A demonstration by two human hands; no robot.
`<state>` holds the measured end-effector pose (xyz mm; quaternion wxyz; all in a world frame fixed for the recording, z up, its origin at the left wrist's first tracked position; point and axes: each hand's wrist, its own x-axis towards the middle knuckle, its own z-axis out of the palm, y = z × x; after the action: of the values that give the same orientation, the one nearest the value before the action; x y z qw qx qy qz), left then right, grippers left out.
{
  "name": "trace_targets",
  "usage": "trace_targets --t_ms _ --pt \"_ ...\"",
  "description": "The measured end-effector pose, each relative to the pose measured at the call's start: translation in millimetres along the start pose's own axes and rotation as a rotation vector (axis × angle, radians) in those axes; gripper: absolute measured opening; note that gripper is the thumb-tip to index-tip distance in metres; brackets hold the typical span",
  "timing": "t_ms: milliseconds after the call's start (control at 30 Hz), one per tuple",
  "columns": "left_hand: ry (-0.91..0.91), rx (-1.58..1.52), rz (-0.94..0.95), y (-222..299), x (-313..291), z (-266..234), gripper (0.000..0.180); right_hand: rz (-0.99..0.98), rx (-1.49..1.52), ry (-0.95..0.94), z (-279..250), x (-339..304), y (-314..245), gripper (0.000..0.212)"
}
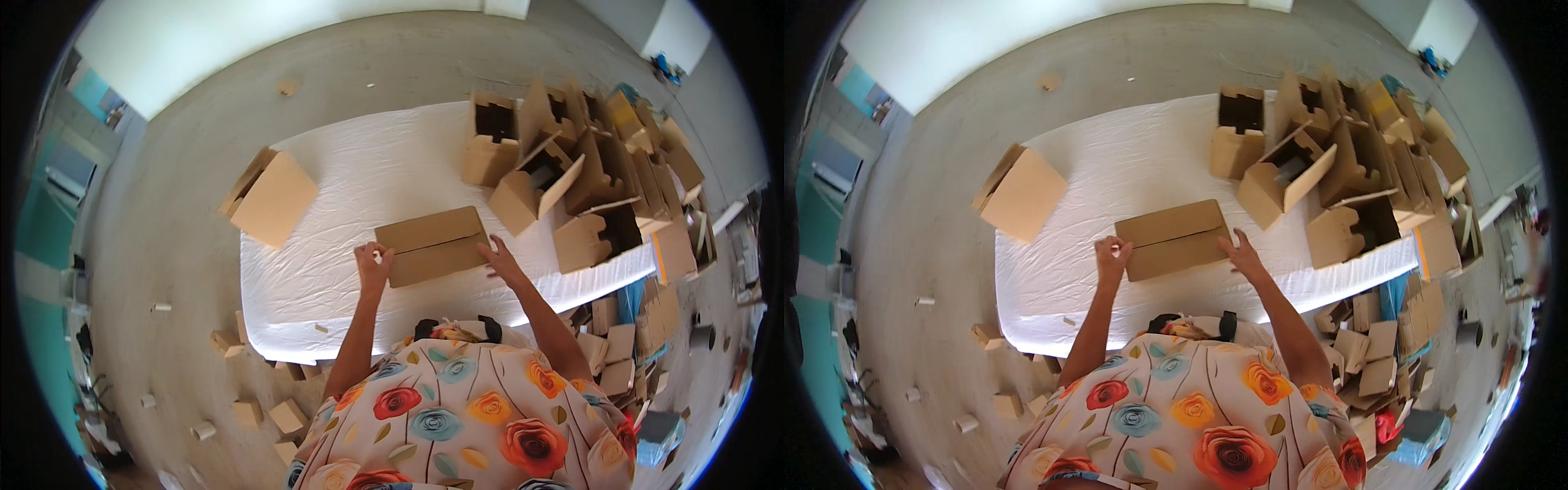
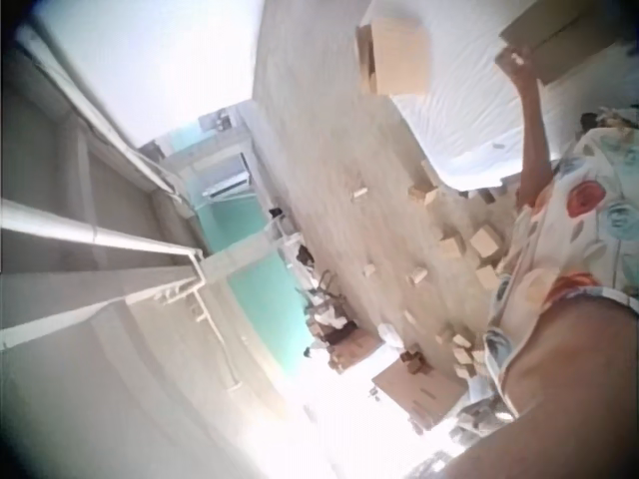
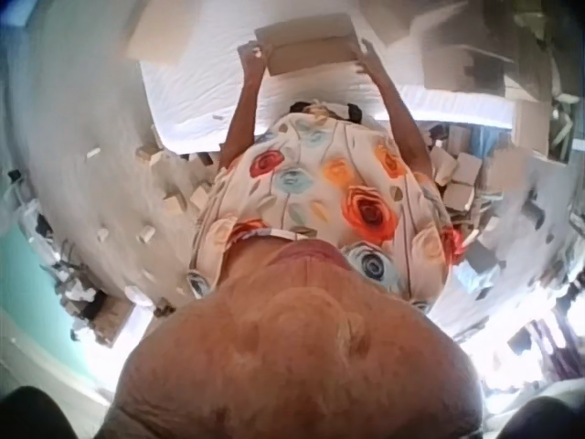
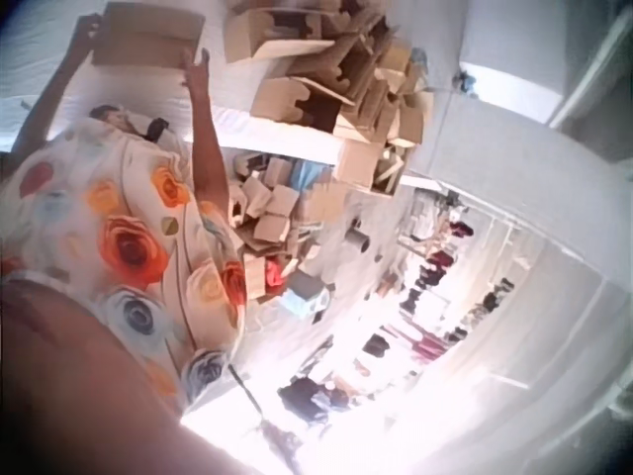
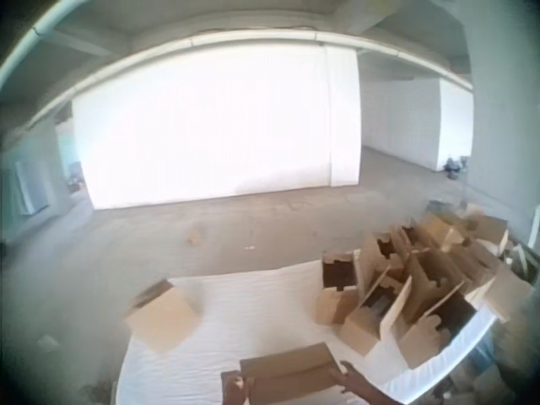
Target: The person places cardboard inserts into cardboard boxes and closes the top flaps of the boxes by hand on a table.
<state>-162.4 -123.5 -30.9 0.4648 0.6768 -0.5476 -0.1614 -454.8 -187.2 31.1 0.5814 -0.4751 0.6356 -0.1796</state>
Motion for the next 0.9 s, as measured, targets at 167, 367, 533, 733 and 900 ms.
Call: trace_targets --t_ms 167,367,533,733,900 --pt "-0.066 -1.023 -0.788 22 -11 -5 0.067 -0.09 0.198 -0.237 15 4 2 0.06" --pt "0.073 -0.79 -0.732 -28 -43 -78 0.065 -0.255 0.098 -0.443 100 24 -41 0.052" --pt "0.324 -0.771 -0.76 -58 -54 -194 0.066 -0.353 0.104 -0.644 230 40 -86 0.053" --pt "0.519 -0.411 -0.732 -104 -22 -286 0.058 -0.44 0.004 -0.855 327 42 -139 0.053" --pt "0.577 -0.202 -0.816 -183 -31 -283 0.055 -0.55 -0.242 -0.659 312 39 -129 0.055"
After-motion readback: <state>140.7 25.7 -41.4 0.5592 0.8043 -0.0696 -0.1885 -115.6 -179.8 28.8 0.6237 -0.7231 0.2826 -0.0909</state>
